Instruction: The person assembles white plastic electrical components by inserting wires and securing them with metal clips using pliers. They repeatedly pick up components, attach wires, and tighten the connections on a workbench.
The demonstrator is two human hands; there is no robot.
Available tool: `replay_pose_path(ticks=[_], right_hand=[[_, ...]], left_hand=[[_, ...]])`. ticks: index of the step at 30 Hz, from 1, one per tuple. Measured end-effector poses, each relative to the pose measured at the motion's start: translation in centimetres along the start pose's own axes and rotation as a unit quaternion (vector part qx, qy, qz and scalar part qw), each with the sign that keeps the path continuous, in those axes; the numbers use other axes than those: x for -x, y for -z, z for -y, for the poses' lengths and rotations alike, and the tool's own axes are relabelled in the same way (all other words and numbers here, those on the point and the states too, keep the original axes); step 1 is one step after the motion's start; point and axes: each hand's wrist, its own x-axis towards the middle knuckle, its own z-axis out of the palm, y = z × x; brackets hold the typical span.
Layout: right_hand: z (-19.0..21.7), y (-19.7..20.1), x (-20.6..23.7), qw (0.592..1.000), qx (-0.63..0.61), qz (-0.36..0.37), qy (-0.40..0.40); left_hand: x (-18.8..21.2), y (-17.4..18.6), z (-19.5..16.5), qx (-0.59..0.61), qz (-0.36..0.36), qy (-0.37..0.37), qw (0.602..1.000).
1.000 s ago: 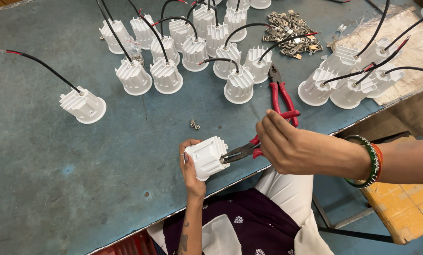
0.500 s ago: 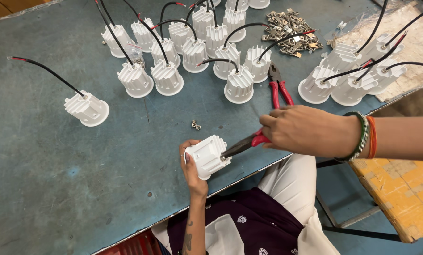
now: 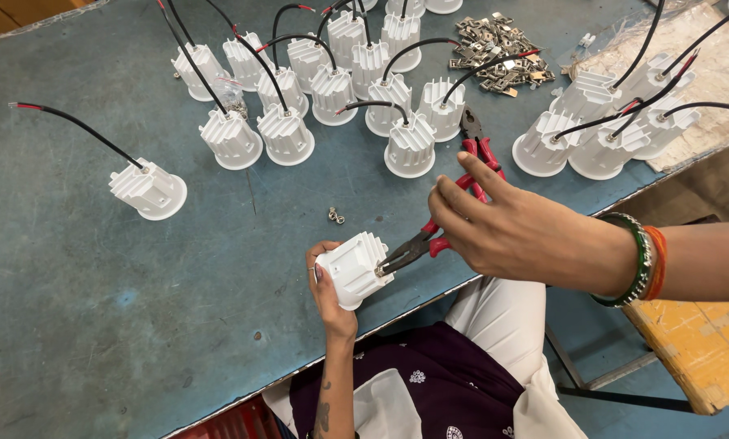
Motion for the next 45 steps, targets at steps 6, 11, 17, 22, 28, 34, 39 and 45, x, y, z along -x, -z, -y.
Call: replay_pose_path(ticks=[6,11,17,22,28,34,39,45], right_hand=[[0.3,0.7,-0.5,1.000,-0.010,0.023,0.006],[0.5,0.9,-0.6,0.999,-0.004,0.050,0.003],[0.7,0.6,-0.6,0.997,-0.010,0.079,0.012],[0.7,0.3,-0.1,0.998,0.001,0.059,0.007],[0.8,0.0,0.2,0.999,0.005,0.052,0.011],[1.0,-0.4,0.6,0.997,0.023,0.067,0.038],[0.9,-0.4,0.5,0.998,0.022,0.042,0.032],[0.7,-0.5,0.5,0.996,0.060,-0.002,0.059]], left_hand=[[0.0,0.0,0.1,-0.007,0.007,-0.011,1.000],[0.0,0.0,0.2,0.004,0.004,-0.005,1.000],[-0.1,-0.2,0.3,-0.001,0.007,-0.008,1.000],[0.2,-0.5,0.6,-0.004,0.003,-0.010,1.000],[0.3,-0.7,0.9,-0.021,-0.001,-0.015,1.000],[0.6,-0.7,1.4,-0.021,0.000,-0.020,1.000],[0.7,-0.8,1.4,-0.015,-0.002,-0.020,1.000],[0.7,-0.7,1.5,-0.016,-0.002,-0.015,1.000]])
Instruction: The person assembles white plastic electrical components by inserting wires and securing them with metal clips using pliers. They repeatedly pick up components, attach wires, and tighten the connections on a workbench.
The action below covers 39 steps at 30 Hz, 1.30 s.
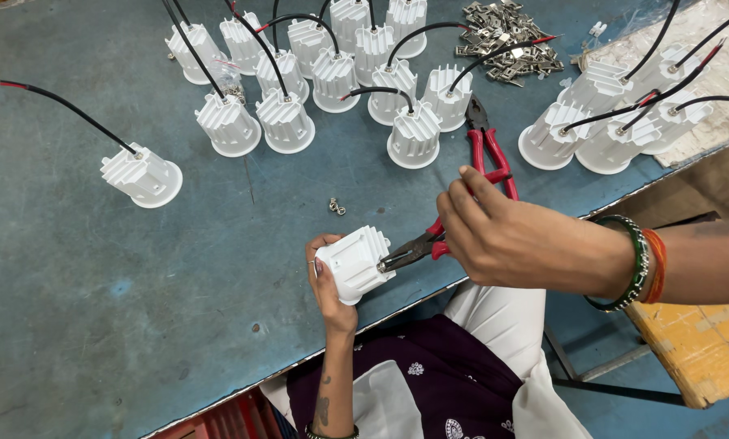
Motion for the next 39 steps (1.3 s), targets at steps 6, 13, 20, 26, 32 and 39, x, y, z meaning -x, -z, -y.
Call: replay_pose_path(ticks=[6,13,20,26,32,39], right_hand=[[0.9,-2.2,0.1,0.993,-0.068,0.087,0.036],[1.2,-5.6,0.0,0.867,-0.438,0.230,-0.069],[0.3,-7.2,1.6,0.906,-0.397,0.021,-0.146],[1.9,-10.6,3.6,0.865,-0.401,0.035,-0.299],[7.7,-14.1,1.3,0.847,-0.393,-0.027,-0.357],[9.8,-11.4,-2.3,0.659,-0.606,-0.234,-0.378]], left_hand=[[0.0,0.0,0.1,-0.016,0.004,-0.014,1.000],[-0.3,0.0,-0.4,-0.083,0.014,-0.028,0.996],[-0.2,-0.1,-0.3,-0.015,-0.052,-0.031,0.998],[-0.2,0.5,-1.0,0.081,-0.100,-0.033,0.991],[-0.5,0.7,-1.3,0.146,-0.114,-0.008,0.983],[-0.5,0.5,-1.0,0.130,-0.098,-0.005,0.987]])
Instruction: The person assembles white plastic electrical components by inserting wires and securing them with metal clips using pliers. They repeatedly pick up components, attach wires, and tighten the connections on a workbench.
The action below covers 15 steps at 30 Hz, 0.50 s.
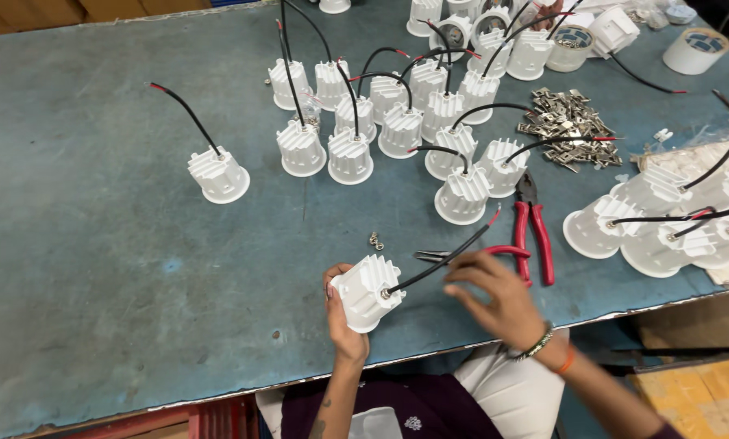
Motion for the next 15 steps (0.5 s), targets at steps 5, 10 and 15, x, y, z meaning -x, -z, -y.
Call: replay_pose_path(ticks=[5,10,15], right_hand=[[2.8,-4.0,-0.9,0.941,-0.327,0.024,-0.080],[3.1,-5.6,-1.7,0.929,-0.367,0.010,-0.057],[1.8,-5.0,-1.4,0.953,-0.297,0.019,-0.047]], left_hand=[[0.0,-0.4,0.3,-0.040,0.020,0.014,0.999],[-0.1,-0.6,-0.1,-0.047,0.015,0.022,0.999],[-0.3,-0.5,0.3,-0.071,0.032,0.018,0.997]])
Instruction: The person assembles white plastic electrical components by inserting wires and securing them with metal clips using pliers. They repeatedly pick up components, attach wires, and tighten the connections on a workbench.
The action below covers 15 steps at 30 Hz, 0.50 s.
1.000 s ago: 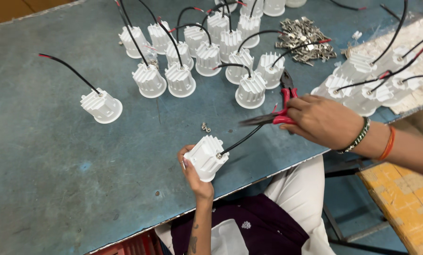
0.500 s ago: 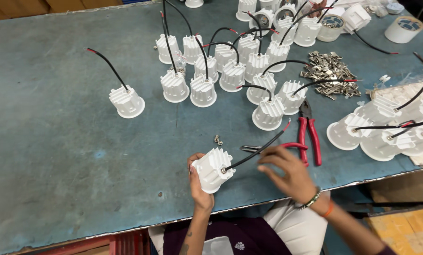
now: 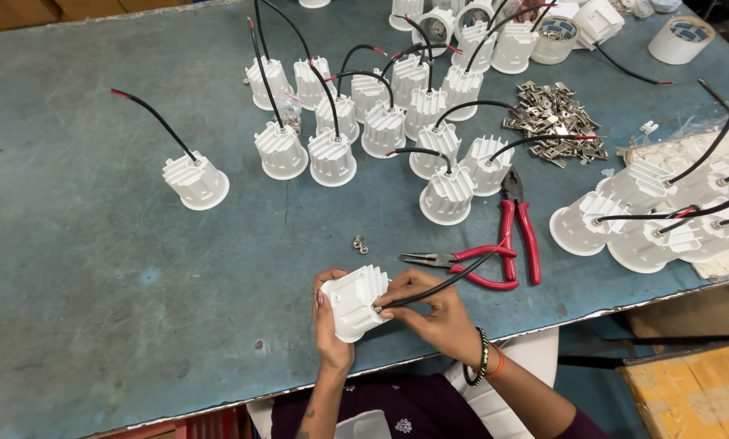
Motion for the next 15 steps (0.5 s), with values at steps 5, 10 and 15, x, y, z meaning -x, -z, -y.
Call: replay_pose_path(ticks=[5,10,15], right_hand=[[-1.2,-1.0,0.0,0.999,-0.022,-0.039,-0.008],[-2.3,-2.7,0.5,0.992,-0.087,-0.076,-0.044],[-1.9,-3.0,1.6,0.973,-0.162,-0.118,-0.115]], left_hand=[[0.3,0.1,0.2,-0.045,-0.028,-0.021,0.998],[0.8,-0.1,0.0,-0.091,-0.054,-0.072,0.992],[1.4,-0.8,-0.2,-0.233,-0.069,-0.078,0.967]])
